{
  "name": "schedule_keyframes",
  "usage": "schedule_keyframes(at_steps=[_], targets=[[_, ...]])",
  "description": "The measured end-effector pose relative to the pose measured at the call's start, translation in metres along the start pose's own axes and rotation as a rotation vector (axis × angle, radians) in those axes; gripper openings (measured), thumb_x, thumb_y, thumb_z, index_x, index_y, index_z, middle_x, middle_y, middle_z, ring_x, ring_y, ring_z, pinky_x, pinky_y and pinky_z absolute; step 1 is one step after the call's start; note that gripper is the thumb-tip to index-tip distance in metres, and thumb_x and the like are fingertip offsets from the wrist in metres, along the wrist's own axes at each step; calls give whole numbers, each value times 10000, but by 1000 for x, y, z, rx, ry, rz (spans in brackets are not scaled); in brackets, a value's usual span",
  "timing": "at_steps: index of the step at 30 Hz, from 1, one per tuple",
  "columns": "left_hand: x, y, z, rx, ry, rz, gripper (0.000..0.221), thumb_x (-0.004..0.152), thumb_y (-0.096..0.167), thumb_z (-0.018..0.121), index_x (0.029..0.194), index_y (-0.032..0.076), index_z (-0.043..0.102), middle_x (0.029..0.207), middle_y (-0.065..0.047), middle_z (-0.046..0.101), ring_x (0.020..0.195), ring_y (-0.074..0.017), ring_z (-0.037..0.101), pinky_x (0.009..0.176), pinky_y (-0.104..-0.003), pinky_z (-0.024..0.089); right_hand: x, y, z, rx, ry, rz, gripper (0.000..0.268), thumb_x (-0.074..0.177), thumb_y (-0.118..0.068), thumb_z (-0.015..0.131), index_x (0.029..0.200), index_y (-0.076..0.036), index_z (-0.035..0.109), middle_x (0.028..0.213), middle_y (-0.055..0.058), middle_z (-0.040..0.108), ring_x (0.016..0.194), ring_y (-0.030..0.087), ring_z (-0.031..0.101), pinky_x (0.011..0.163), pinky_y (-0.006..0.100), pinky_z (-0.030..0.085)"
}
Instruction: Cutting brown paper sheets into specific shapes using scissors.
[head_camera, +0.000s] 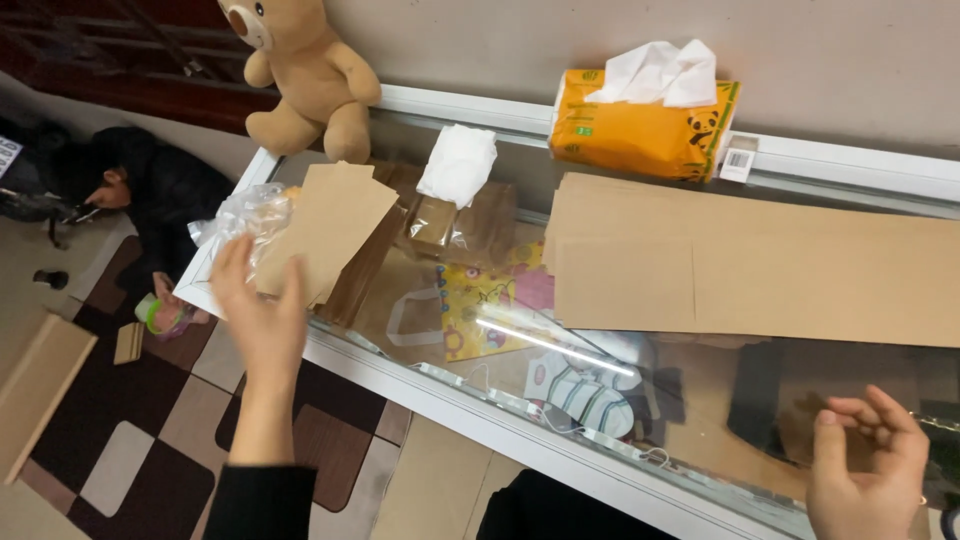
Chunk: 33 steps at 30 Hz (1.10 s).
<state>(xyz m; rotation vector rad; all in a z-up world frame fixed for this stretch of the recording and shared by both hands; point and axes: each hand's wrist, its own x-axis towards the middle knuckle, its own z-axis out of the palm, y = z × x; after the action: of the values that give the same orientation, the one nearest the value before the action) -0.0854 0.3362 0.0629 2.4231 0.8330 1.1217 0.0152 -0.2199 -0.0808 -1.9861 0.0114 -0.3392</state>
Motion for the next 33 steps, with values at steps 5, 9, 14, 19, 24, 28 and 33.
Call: schedule_keyframes(at_steps=[5,9,14,19,24,28,33], targets=[[51,56,22,244,-502,-15,1096,889,689,623,1663,48,184,1727,-215,238,1583,-447,172,1242,-631,138,2,1,2,31,-13,-53,420,1147,92,592,1528,171,434,1268,288,597,1112,304,559,1087,403,440],[87,69,42,421,-840,-258,1467,665,816,690,1676,211,-184,1742,-228,-202,1615,-462,-145,1250,-701,-23,3,-18,1,-42,-29,14,417,1139,44,588,1519,147,451,1264,265,601,1104,309,566,1055,431,443],[110,63,54,475,-936,-330,1537,590,784,739,1659,273,-239,1750,-218,-194,1613,-468,-153,1269,-712,15,0,-23,-1,28,4,22,410,1133,43,579,1507,136,437,1269,250,601,1124,271,552,1075,393,432],[114,76,45,412,-923,-455,1289,693,757,620,1703,366,-77,1760,-182,13,1617,-414,147,1303,-573,175,1,-47,-2,-5,-3,137,362,1124,-8,576,1472,67,512,1258,172,627,1148,228,553,1094,382,435],[117,86,47,436,-944,-453,1208,716,757,570,1718,363,22,1709,-207,155,1575,-419,256,1277,-554,245,0,-38,-4,-26,-9,120,356,1119,-33,596,1465,41,559,1265,148,640,1145,200,577,1089,354,445],[121,97,49,404,-982,-424,1145,713,718,619,1700,404,132,1659,-173,191,1549,-435,285,1280,-591,268,0,-44,-3,-12,-14,182,303,1118,-59,595,1416,-6,614,1268,127,658,1138,175,597,1087,332,456],[123,50,78,442,-948,-299,1097,673,722,695,1622,310,329,1558,-190,241,1459,-486,331,1230,-572,308,1,-38,-6,-111,-36,117,252,1105,-52,618,1348,-20,676,1239,122,679,1167,207,627,1104,364,452]])
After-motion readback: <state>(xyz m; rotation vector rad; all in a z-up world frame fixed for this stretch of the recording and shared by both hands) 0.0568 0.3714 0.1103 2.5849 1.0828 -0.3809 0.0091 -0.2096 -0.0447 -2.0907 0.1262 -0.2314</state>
